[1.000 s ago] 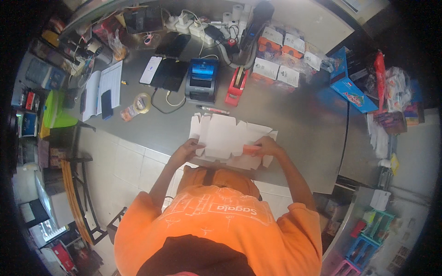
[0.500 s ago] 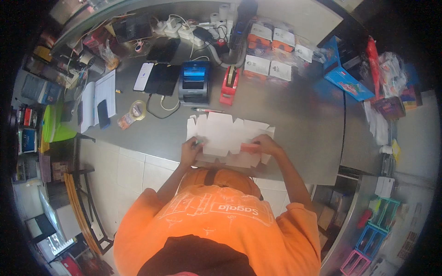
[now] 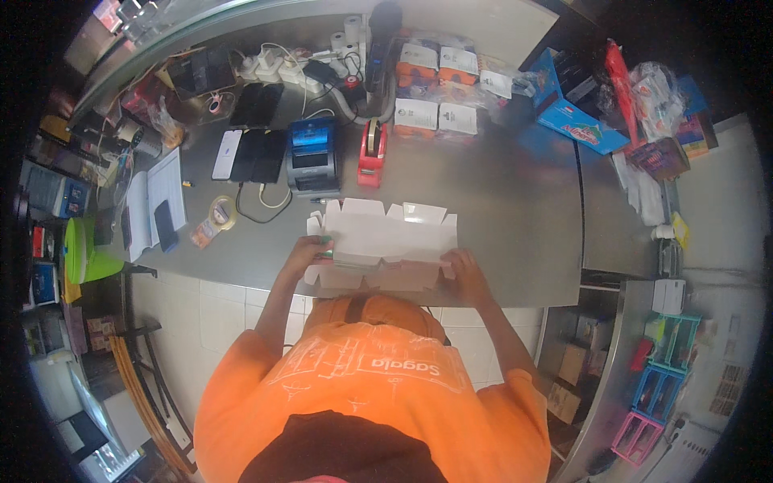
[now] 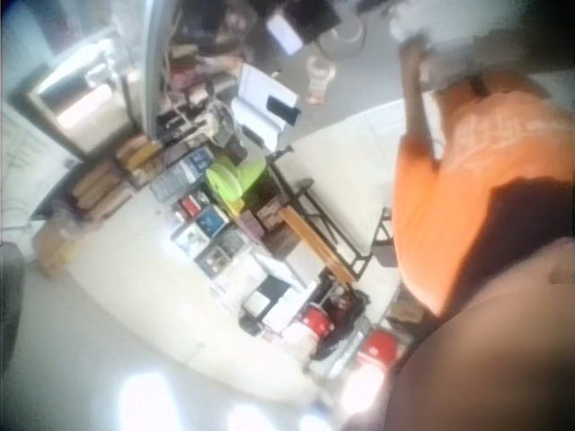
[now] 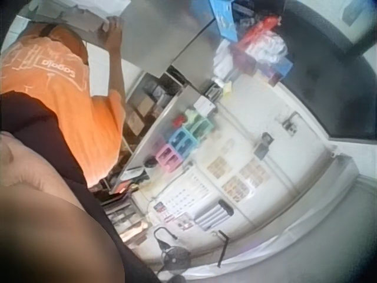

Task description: The person assembles small white cardboard boxes at a counter. They fold the flaps, tuck the tabs, and close each box, then place the finished boxes on the counter. The person also briefly handles a smartphone and a small orange item during the process.

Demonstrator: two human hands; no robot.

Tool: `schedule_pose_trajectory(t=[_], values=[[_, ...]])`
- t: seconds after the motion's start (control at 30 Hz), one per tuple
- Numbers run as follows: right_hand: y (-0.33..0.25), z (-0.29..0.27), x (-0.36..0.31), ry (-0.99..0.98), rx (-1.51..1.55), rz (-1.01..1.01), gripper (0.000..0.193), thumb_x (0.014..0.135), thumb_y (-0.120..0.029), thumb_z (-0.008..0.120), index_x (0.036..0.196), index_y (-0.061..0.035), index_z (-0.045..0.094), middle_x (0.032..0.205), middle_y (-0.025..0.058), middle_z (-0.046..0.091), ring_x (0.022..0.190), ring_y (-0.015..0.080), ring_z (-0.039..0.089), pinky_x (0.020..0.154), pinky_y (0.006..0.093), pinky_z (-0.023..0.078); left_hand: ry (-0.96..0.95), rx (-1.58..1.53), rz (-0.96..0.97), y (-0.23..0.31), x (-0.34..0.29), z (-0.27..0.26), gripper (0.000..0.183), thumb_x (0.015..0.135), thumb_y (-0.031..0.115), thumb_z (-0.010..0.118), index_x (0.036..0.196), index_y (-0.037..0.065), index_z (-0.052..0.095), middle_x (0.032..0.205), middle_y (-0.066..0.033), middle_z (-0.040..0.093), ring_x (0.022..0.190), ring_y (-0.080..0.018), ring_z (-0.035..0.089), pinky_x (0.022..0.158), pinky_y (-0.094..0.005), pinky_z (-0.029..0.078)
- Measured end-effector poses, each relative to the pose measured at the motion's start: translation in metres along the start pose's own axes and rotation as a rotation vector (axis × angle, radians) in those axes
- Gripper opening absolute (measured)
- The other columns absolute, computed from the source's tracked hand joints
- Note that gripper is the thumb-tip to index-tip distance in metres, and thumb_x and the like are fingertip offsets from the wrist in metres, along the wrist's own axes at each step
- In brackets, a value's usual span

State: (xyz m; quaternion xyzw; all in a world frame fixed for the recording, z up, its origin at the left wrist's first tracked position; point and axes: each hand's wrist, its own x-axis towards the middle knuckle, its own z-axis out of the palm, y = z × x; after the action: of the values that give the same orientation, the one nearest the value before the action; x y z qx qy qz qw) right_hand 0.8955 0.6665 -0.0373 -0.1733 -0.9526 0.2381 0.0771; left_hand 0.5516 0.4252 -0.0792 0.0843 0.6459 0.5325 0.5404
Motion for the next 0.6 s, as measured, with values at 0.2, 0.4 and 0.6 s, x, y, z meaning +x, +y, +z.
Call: schedule_pose_trajectory(t=[0.2, 0.4, 0.6], values=[[0.023, -0.011, 0.020, -0.185, 0.370, 0.207, 0.032, 0.074, -0.003, 0.077, 0.104, -0.0047, 0.066, 0.106, 0.0101, 0.064, 0.105, 0.0255, 0.061, 0.089, 0.0357, 0.050, -0.057, 0.026, 0.086, -0.008, -0.002, -0.006, 0.034, 0.086, 0.021, 0.075, 0.104, -0.006, 0.066, 0.092, -0.0086, 0.067, 0.080, -0.0179, 0.068, 0.072, -0.0290, 0.060], [0.052, 0.004, 0.045, -0.428, 0.753, 0.515, 0.011, 0.081, 0.000, 0.071, 0.091, -0.0018, 0.072, 0.085, 0.0070, 0.072, 0.080, 0.0154, 0.067, 0.076, 0.0300, 0.054, -0.002, 0.279, 0.166, -0.035, -0.007, -0.004, 0.020, 0.084, 0.015, 0.077, 0.090, -0.002, 0.066, 0.086, -0.0047, 0.066, 0.076, -0.0102, 0.063, 0.064, -0.0265, 0.056], [0.039, -0.006, 0.078, -0.724, 0.115, 0.254, 0.014, 0.078, -0.007, 0.072, 0.091, -0.0034, 0.073, 0.090, 0.0123, 0.072, 0.085, 0.0220, 0.069, 0.078, 0.0357, 0.055, -0.056, 0.488, 0.389, -0.021, -0.032, -0.001, 0.024, 0.083, 0.014, 0.077, 0.102, 0.004, 0.066, 0.084, -0.0021, 0.066, 0.073, -0.0088, 0.062, 0.058, -0.0275, 0.051]])
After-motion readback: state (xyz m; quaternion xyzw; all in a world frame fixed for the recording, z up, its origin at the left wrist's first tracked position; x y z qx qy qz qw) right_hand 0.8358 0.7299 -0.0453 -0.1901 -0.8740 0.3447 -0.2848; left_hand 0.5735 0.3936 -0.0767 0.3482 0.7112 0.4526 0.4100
